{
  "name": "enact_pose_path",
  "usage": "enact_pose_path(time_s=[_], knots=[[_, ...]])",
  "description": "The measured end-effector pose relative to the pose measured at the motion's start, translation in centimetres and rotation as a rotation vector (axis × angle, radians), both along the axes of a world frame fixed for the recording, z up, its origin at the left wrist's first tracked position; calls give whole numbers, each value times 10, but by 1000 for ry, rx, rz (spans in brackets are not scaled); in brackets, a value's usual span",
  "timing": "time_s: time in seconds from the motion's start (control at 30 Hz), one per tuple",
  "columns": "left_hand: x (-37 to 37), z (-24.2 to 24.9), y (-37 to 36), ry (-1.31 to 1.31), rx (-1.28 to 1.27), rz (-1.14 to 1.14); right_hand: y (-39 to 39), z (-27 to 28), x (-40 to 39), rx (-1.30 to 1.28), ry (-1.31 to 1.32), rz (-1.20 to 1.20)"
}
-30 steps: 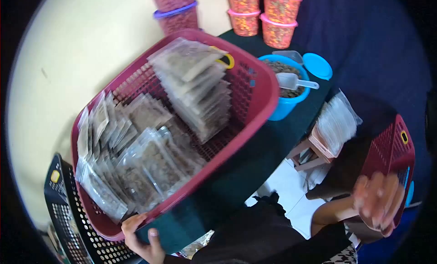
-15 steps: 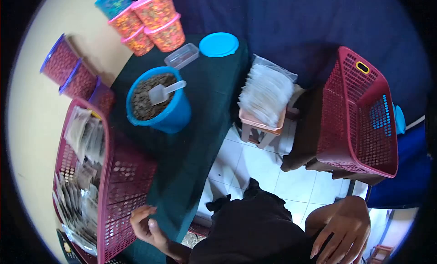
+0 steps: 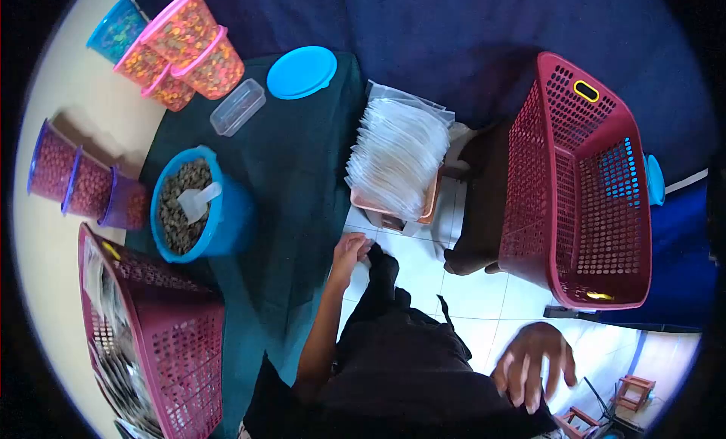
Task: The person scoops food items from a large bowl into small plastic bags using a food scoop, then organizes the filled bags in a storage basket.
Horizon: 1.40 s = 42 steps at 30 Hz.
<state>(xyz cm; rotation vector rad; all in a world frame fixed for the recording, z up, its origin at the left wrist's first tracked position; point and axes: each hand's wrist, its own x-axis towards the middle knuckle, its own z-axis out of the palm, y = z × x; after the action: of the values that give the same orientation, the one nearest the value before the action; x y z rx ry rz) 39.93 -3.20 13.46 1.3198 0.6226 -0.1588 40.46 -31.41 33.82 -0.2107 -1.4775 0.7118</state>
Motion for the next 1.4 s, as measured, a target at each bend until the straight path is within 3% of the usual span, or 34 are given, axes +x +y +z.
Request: enact_pose_path(time_s=[0.03,0.1,0.2,0.3,0.37,0.43,0.5,0.57,0.6,0.67,0.73,0.83,0.9,1.0,1.3,1.4], knots=[[13,-15,-1,5,-6,-9,7,-16,11,46,52,22],[40,-40,-2,168,-94,74,21,-70,14,-12,684,-172],[76,-77,3,238,-100,55,49,-120,54,-266,1084,-310],[102,-106,15,273,-127,97,84,-149,95,-579,1164,-330],[114,-115,24,275,-208,56,106,-177,112,-1008,1207,-504],[121,-117,30,259,-222,59,133,-202,124,-1360,1101,-674],[129,-109,30,246,-236,54,157,-222,134,-1486,980,-714],[133,-94,27,251,-157,39,178,-232,139,-1508,403,-1057],[135,-102,28,193,-106,-22,185,-235,142,-1511,404,-1050],[138,-92,27,185,-94,-29,197,-241,148,-1520,-461,-1576],[141,-73,24,178,-76,-7,202,-248,152,-1544,-517,-1519],[139,-91,35,278,-64,-169,198,-260,159,-1556,-595,-1441],[135,-91,40,293,-170,-153,191,-257,166,-1541,-621,-1402],[130,-81,46,267,-172,-174,183,-256,176,-1536,-461,-1421],[89,-50,48,185,-126,139,149,-242,216,-1343,-363,-1439],[73,-29,36,107,-162,229,132,-247,241,-1282,-171,-1402]])
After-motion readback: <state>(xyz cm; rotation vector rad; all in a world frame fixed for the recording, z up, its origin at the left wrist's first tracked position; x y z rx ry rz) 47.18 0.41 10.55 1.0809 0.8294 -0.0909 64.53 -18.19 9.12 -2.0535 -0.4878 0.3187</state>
